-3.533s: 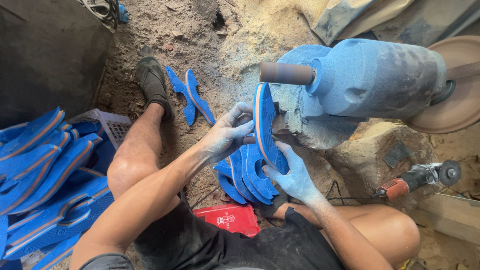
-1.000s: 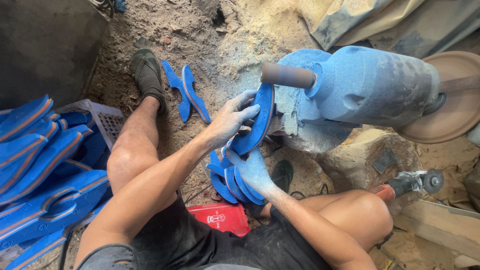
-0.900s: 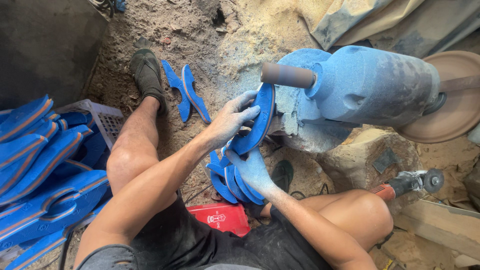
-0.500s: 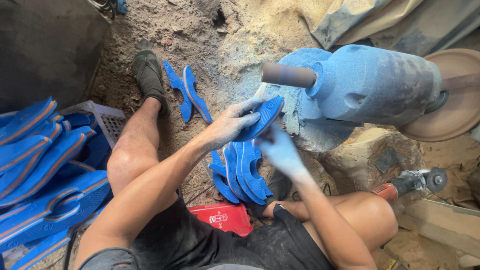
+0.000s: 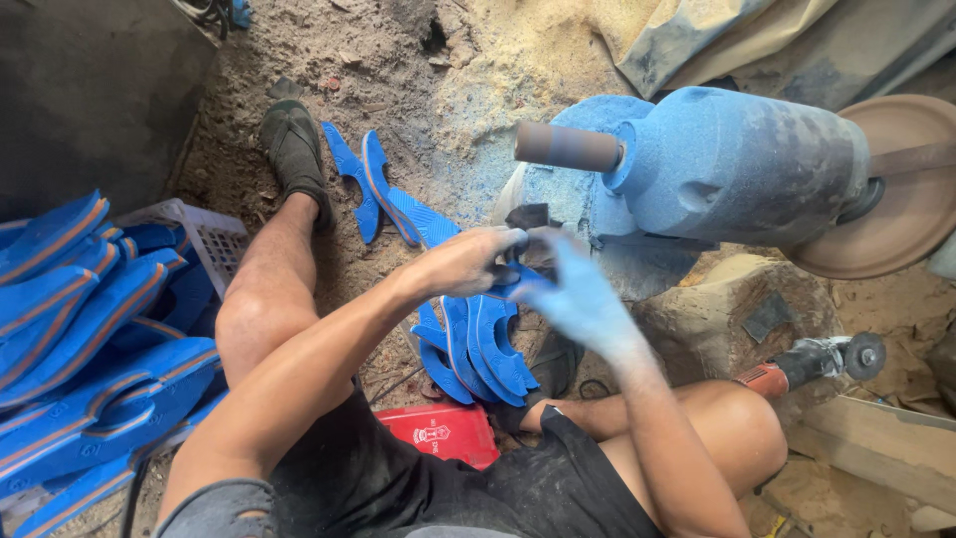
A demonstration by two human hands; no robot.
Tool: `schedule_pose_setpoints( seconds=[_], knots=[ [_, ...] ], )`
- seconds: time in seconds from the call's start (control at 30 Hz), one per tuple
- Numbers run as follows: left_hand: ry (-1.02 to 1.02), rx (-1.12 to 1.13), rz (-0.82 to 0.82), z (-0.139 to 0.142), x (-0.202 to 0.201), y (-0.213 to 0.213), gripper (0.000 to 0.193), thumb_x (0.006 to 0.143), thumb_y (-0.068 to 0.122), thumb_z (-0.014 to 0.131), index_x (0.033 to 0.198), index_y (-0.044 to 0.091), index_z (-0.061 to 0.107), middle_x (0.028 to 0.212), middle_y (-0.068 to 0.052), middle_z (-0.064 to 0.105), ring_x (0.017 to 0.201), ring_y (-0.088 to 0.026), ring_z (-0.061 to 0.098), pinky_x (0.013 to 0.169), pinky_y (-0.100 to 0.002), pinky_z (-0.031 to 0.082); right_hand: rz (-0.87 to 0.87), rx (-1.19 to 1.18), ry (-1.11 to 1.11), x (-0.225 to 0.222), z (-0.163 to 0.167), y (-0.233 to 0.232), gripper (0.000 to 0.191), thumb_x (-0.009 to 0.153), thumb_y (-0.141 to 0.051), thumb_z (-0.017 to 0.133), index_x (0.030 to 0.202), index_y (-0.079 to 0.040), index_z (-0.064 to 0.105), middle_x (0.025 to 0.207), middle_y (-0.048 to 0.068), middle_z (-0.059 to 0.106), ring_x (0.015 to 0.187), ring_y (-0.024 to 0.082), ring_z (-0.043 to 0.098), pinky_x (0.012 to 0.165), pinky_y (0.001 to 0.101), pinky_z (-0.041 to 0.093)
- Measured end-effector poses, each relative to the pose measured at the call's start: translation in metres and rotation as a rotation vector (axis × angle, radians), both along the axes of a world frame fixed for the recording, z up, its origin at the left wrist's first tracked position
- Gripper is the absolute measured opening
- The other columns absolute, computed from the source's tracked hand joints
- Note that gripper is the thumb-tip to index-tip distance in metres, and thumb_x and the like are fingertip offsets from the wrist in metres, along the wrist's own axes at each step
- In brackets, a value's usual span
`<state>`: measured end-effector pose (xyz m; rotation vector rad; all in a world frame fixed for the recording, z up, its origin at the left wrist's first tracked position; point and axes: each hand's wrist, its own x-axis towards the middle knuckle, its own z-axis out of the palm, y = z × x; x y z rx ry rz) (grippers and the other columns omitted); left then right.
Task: The person sits on the floor and repeatedly presses the edges of blue flip-flops against a rotating grinding wheel to smooth them. They handle the flip-flops one at a time, rotating them to grind different edges, and place finished pieces on the floor beside them.
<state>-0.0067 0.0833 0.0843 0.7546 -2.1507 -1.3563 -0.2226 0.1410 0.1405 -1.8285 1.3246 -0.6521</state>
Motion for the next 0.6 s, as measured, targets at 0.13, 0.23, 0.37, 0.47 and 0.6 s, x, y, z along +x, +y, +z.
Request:
schedule_pose_setpoints(
  seconds=[0.13,0.23,0.37,0.47,0.6],
  knots=[
    [-0.111,-0.123,0.028,-0.013,-0.007,-0.007,0.032,0.072,-0.002,0.068,0.103,0.003,0.063,0.104,-0.018,0.065,0.1,-0.04,0.064,0.086,-0.048,0.052,-0.022,0.141,0.397,0.04,-0.012,0.013,0.094,0.084,-0.029,0.081,0.153,0.005,0.026,0.089,0.013,0.068,0.073,0.027,0.07,0.067,0.0389,0.05],
    [-0.125,-0.379,0.417,-0.017,0.0,-0.024,0.03,0.071,-0.001,0.068,0.1,0.005,0.066,0.104,-0.018,0.064,0.095,-0.042,0.061,0.084,-0.049,0.052,-0.258,0.513,-0.023,0.042,-0.02,0.016,0.056,0.09,-0.025,0.07,0.135,-0.002,0.047,0.08,0.007,0.059,0.06,0.019,0.057,0.052,0.0339,0.041],
    [0.222,0.456,0.805,-0.012,0.002,-0.047,0.019,0.102,0.02,0.056,0.116,0.007,0.056,0.107,-0.013,0.066,0.094,-0.028,0.063,0.085,-0.043,0.055,-0.353,0.665,-0.636,0.039,-0.022,0.022,0.035,0.084,-0.018,0.066,0.115,-0.006,0.055,0.076,0.002,0.061,0.055,0.012,0.058,0.05,0.0277,0.049],
    [0.596,1.05,0.557,-0.006,-0.008,-0.044,0.027,0.106,0.033,0.049,0.121,0.011,0.055,0.106,-0.009,0.07,0.093,-0.021,0.069,0.083,-0.039,0.057,-0.253,0.55,-0.534,0.046,-0.021,0.027,0.027,0.085,-0.014,0.07,0.105,-0.004,0.055,0.077,0.003,0.059,0.059,0.013,0.06,0.053,0.028,0.048],
    [0.9,1.03,0.325,-0.005,-0.03,-0.043,0.032,0.106,0.031,0.053,0.131,0.012,0.059,0.11,-0.01,0.072,0.097,-0.021,0.071,0.088,-0.037,0.057,-0.424,0.58,-0.583,0.058,-0.016,0.02,0.018,0.087,-0.016,0.073,0.092,-0.004,0.059,0.071,0.004,0.061,0.059,0.012,0.06,0.055,0.0276,0.052]
  ],
)
